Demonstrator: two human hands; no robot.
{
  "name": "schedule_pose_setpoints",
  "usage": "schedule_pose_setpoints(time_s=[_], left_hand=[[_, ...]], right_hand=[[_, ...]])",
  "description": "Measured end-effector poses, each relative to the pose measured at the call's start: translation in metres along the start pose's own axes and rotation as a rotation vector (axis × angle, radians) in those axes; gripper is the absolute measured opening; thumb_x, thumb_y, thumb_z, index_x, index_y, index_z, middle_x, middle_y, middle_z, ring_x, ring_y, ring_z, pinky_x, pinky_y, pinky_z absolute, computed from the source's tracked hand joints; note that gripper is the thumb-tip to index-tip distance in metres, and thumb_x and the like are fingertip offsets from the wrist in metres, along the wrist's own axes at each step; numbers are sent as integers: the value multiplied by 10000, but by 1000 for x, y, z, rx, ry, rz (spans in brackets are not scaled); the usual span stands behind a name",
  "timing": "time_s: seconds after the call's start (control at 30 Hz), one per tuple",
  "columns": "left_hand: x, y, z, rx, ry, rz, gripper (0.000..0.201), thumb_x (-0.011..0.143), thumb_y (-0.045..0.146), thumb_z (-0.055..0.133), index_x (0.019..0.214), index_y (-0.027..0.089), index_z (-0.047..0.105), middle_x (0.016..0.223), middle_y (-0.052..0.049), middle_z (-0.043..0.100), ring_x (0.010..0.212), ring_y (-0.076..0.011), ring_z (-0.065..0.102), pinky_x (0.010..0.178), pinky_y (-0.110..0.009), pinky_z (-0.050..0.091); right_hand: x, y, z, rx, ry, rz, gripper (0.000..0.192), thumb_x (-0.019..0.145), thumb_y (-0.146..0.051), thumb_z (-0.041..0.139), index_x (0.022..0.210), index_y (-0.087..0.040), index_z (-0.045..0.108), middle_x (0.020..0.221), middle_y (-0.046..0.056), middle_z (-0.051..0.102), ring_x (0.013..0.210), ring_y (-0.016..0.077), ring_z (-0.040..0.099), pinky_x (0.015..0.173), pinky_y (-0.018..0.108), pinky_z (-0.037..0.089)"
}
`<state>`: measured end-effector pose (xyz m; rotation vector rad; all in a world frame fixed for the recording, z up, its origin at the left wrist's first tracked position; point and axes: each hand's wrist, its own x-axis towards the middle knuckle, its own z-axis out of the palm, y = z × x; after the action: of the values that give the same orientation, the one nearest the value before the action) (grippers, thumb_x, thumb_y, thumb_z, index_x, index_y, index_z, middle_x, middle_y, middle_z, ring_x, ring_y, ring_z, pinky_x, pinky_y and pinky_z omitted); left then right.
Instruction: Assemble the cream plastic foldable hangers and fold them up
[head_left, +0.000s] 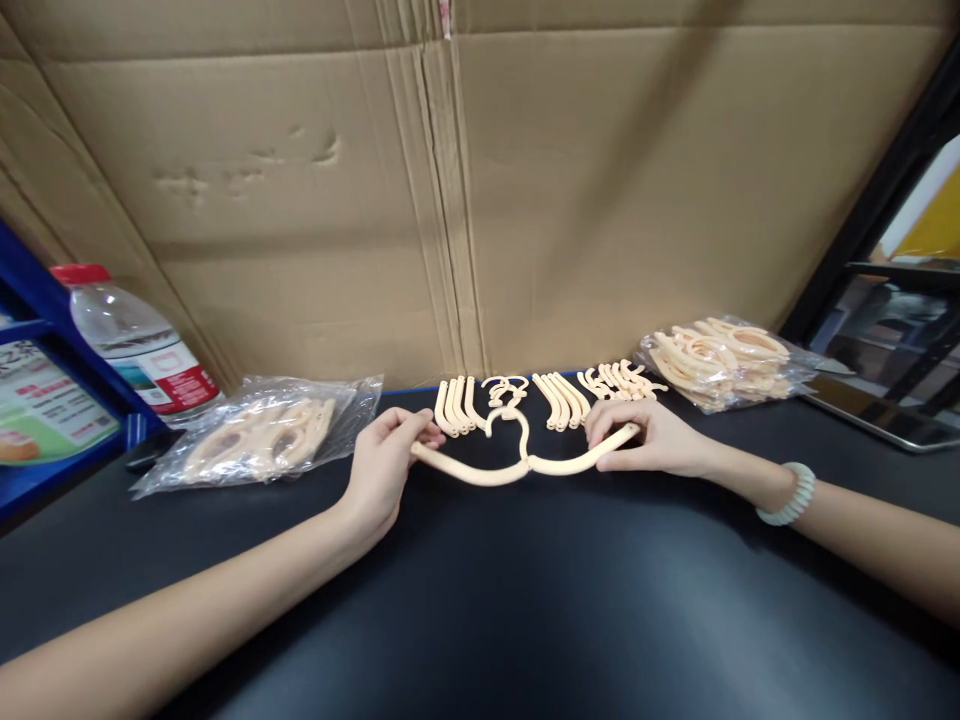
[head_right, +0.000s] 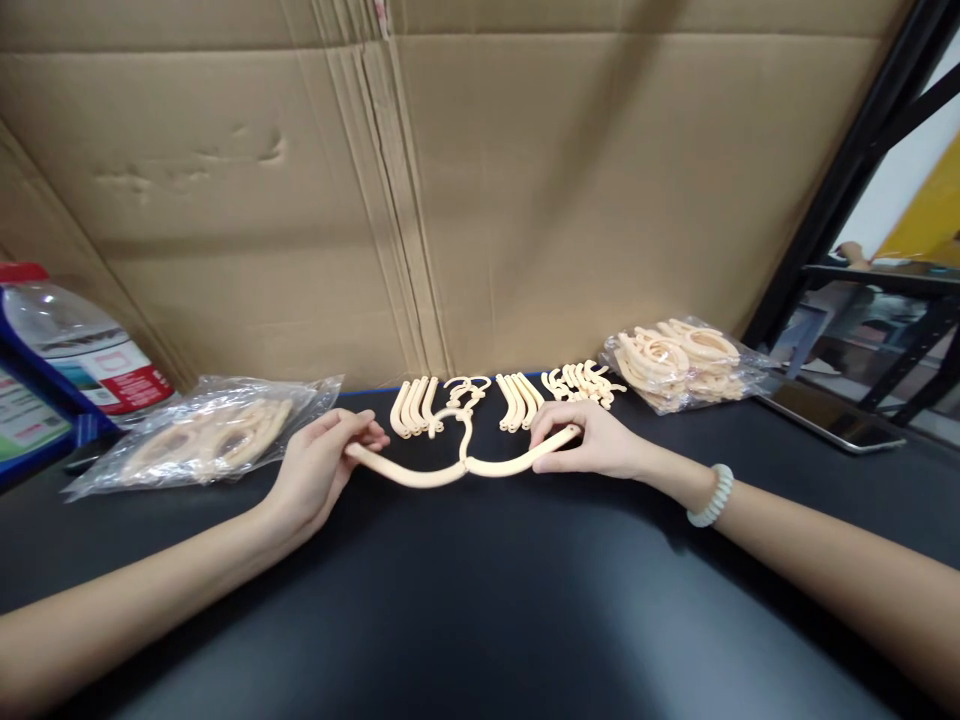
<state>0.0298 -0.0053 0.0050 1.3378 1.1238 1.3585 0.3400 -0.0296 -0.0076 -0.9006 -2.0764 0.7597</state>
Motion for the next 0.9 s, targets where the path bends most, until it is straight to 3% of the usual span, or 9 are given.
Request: schedule_pose_setpoints(time_s=[0.1, 0.27, 0.37, 0.63, 0.9], left_hand=[[-4, 1, 0, 131, 8, 110, 185, 692, 288, 671, 670, 190, 516, 762, 16, 577, 806, -168, 547, 827, -336, 419], [-23, 8, 3, 743, -416, 507, 87, 703, 161, 555, 783, 196, 547, 842, -16, 579, 827, -212, 531, 765, -373, 405], [-28, 6, 3, 892, -546, 593, 162, 676, 89, 520, 795, 196, 536, 810, -11, 574, 791, -204, 527, 715, -353, 412], [-21, -4, 1, 800, -512, 582, 134, 807, 97, 485, 833, 192, 575, 850, -31, 587, 819, -183, 589, 745, -324, 489], [-14, -8, 0, 866, -460, 669, 186, 838, 131, 501, 958, 198, 627, 985, -62, 664, 979, -222, 599, 895, -394, 479]], right_hand=[[0, -2, -1, -169, -69, -69, 202, 739, -345, 756, 861, -196, 693, 956, 68, 663, 980, 215, 599, 877, 378, 463], [0, -6, -2, -257, -127, -105, 136, 817, -311, 674, 856, -181, 689, 896, 71, 657, 905, 192, 604, 838, 356, 476], [0, -6, -2, -274, -117, -109, 132, 828, -308, 661, 826, -177, 680, 845, 62, 659, 837, 182, 604, 795, 346, 480], [-1, -3, -1, -294, -42, -70, 144, 842, -313, 648, 804, -179, 681, 807, 56, 662, 755, 165, 603, 700, 305, 483], [2, 2, 7, -400, 132, -55, 140, 851, -308, 623, 802, -190, 683, 835, 72, 667, 793, 194, 618, 738, 344, 500]])
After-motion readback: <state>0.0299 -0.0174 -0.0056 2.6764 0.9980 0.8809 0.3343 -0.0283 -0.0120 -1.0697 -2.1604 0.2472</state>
